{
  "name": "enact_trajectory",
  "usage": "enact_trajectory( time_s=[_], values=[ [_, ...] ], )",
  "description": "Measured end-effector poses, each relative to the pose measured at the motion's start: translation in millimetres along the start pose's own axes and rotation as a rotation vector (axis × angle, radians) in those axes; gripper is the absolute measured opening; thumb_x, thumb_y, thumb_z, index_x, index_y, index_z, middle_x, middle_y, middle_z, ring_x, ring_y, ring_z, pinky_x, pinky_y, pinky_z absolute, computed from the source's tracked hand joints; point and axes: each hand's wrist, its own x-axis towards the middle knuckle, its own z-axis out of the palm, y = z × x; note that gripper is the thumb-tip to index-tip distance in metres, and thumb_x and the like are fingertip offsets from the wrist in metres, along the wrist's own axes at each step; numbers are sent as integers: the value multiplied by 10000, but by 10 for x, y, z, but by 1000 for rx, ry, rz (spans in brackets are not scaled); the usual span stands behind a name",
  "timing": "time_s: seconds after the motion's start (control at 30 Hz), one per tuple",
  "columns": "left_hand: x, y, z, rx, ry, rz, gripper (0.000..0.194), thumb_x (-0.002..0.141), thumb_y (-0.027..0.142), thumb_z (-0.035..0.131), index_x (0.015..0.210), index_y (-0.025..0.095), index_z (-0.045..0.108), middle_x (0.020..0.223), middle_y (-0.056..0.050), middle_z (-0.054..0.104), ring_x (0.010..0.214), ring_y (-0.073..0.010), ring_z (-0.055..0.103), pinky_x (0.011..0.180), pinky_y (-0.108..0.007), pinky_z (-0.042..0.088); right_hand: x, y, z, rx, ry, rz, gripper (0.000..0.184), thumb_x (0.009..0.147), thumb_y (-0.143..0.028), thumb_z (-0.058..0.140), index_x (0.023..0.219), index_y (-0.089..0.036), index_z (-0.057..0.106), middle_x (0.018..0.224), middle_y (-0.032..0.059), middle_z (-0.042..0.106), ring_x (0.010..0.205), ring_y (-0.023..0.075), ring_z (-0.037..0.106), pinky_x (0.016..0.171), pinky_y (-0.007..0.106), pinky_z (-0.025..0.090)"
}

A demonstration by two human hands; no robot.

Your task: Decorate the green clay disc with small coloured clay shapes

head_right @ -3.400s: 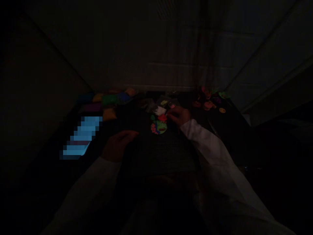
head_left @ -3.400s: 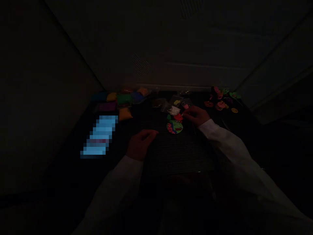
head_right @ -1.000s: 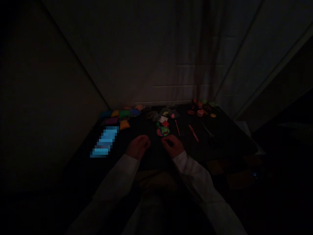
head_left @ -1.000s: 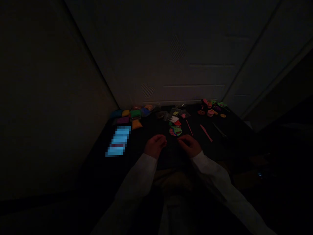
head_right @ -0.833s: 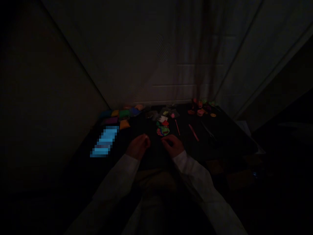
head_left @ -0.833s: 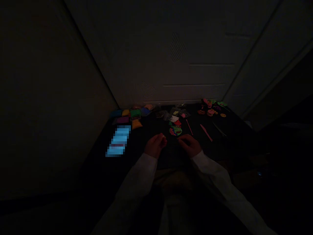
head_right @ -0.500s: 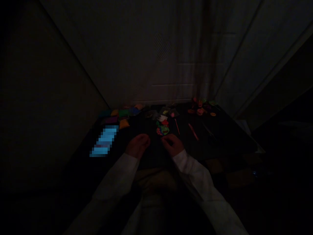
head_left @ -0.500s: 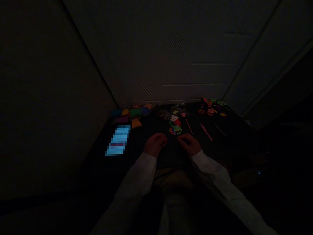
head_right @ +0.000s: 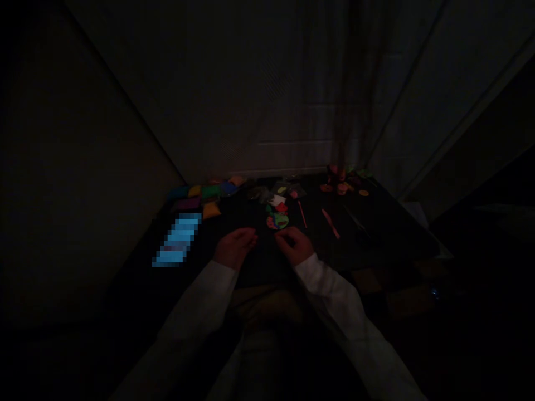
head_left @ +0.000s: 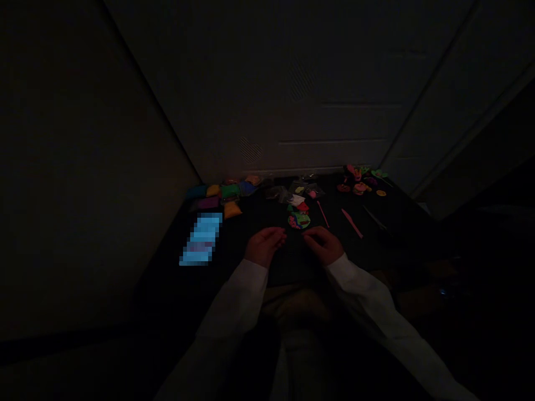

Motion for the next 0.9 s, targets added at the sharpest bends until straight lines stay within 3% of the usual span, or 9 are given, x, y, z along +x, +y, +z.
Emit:
enact_trajectory(
  time_s=[0.17, 0.67, 0.9],
  values=[
    [-6, 7, 10, 0, 35, 35, 188, 795, 263, 475, 896, 110, 518, 807, -16, 545, 657, -82, 522, 576, -241, 464, 3, 11, -2, -2, -3, 3, 172, 738, -321, 505, 794, -198, 611, 808, 33, 588, 755, 140, 536, 682, 273, 417],
    [-45, 44, 27, -27, -48, 28, 177, 786, 245, 490, 888, 106, 532, 818, -20, 561, 696, -94, 538, 620, -264, 472, 2, 22, -2, -9, -16, 12, 188, 746, -331, 499, 810, -195, 611, 821, 35, 591, 751, 139, 539, 673, 272, 419],
    [-52, 46, 43, -32, -30, 29, 165, 782, 231, 496, 882, 106, 535, 850, -27, 565, 747, -108, 547, 656, -284, 478, 3, 7, 2, -19, -12, 13, 177, 737, -326, 505, 796, -200, 615, 808, 32, 592, 741, 138, 540, 669, 273, 422]
  ],
)
